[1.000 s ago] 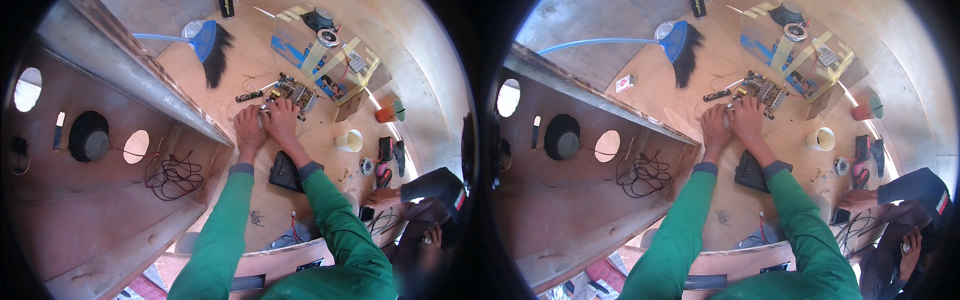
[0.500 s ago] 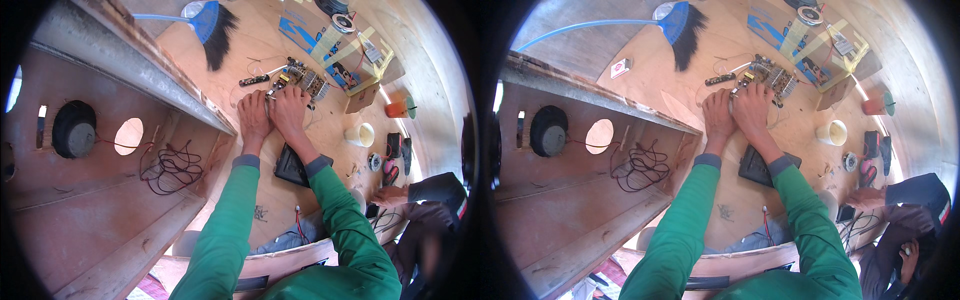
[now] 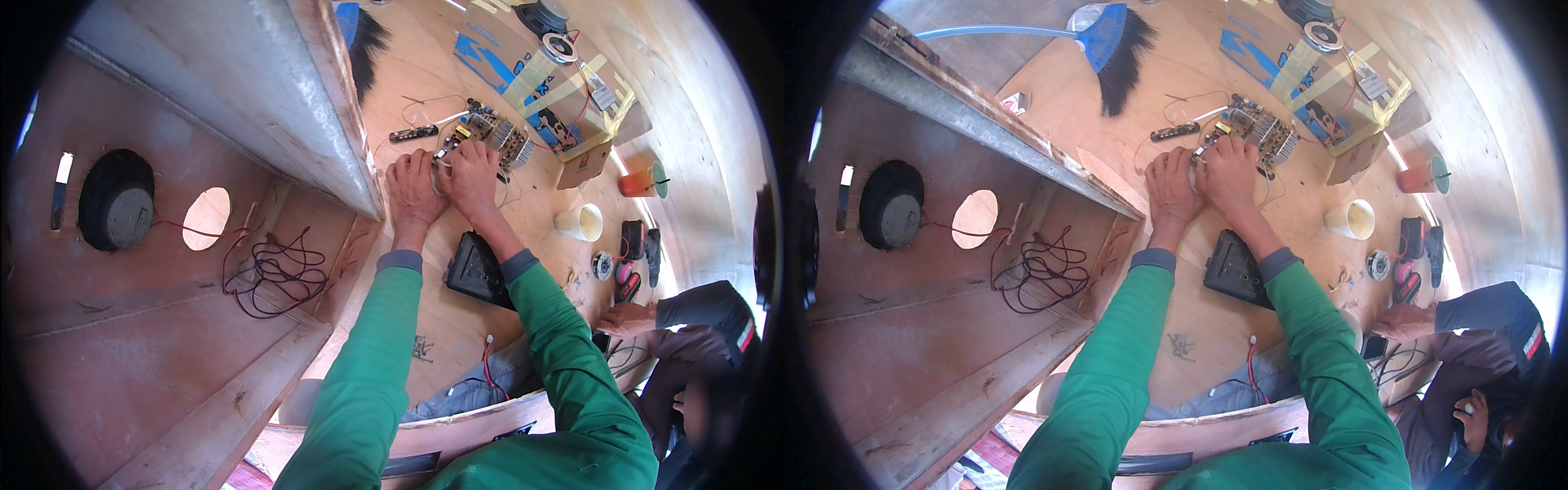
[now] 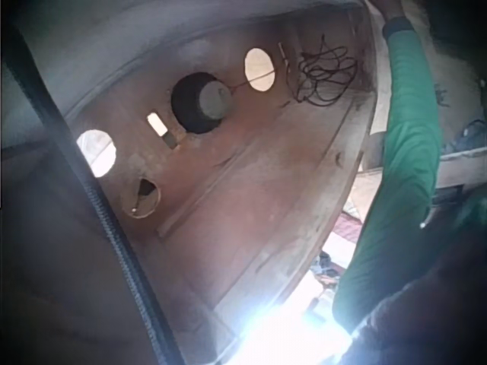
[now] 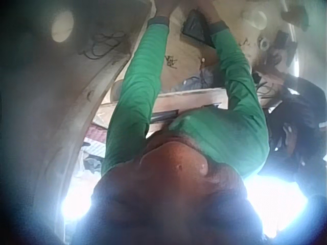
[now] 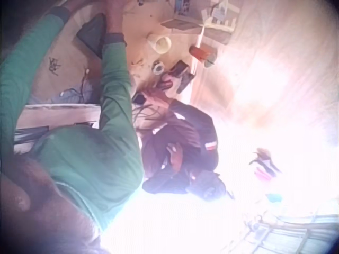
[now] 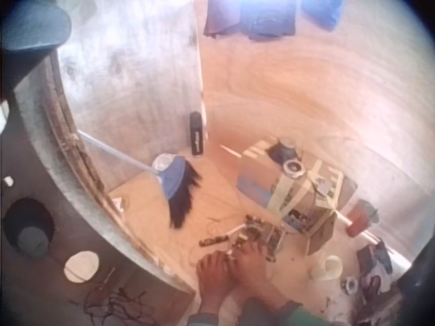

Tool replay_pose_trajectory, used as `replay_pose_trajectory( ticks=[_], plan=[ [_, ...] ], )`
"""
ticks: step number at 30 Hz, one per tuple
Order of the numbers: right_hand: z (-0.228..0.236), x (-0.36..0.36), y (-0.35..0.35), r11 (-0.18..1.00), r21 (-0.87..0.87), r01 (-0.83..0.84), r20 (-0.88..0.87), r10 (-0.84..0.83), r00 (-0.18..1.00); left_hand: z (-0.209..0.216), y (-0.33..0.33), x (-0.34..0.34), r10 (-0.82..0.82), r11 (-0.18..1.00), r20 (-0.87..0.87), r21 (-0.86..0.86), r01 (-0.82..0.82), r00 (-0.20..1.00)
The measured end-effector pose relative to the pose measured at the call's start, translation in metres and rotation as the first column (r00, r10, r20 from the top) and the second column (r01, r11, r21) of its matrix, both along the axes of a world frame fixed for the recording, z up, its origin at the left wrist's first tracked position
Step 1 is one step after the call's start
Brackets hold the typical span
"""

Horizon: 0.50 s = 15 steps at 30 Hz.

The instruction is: The person uses a cordless drill to secure a black electrical outlet box to a wooden panel. They then switch to a corded drill to continue fastening the box. Finally, the person handles a circuit board and wires, connecting them to a power supply unit.

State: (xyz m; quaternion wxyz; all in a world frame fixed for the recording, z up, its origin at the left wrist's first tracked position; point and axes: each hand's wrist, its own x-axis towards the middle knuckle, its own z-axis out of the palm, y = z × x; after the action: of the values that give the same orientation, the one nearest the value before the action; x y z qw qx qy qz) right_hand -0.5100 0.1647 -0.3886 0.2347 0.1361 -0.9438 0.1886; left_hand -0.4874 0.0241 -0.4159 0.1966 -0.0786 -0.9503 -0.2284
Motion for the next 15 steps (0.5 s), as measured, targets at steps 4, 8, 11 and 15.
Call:
replay_pose_trajectory(
  ticks=[4,8,11,15],
  plan=[
    [0.0020,-0.0015,0.0031,0.999,-0.005,-0.039,-0.009,0.039,0.999,0.0030,0.0002,0.0019,-0.012,0.999,0.043,0.033,0.011,0.999],
    [0.0027,0.0010,0.0017,0.998,0.016,-0.055,-0.058,0.056,0.997,0.0058,0.0003,0.0012,-0.013,0.999,0.092,0.035,0.010,0.996],
    [0.0019,0.0010,0.0017,0.998,0.033,-0.058,-0.070,0.060,0.996,0.0074,0.0008,0.0023,-0.020,0.999,0.086,0.042,0.017,0.996],
    [0.0002,-0.0017,0.0053,0.998,0.001,-0.069,-0.070,0.069,0.995,0.0091,0.0012,0.0027,-0.014,0.999,0.079,0.041,0.011,0.997]
  ],
)
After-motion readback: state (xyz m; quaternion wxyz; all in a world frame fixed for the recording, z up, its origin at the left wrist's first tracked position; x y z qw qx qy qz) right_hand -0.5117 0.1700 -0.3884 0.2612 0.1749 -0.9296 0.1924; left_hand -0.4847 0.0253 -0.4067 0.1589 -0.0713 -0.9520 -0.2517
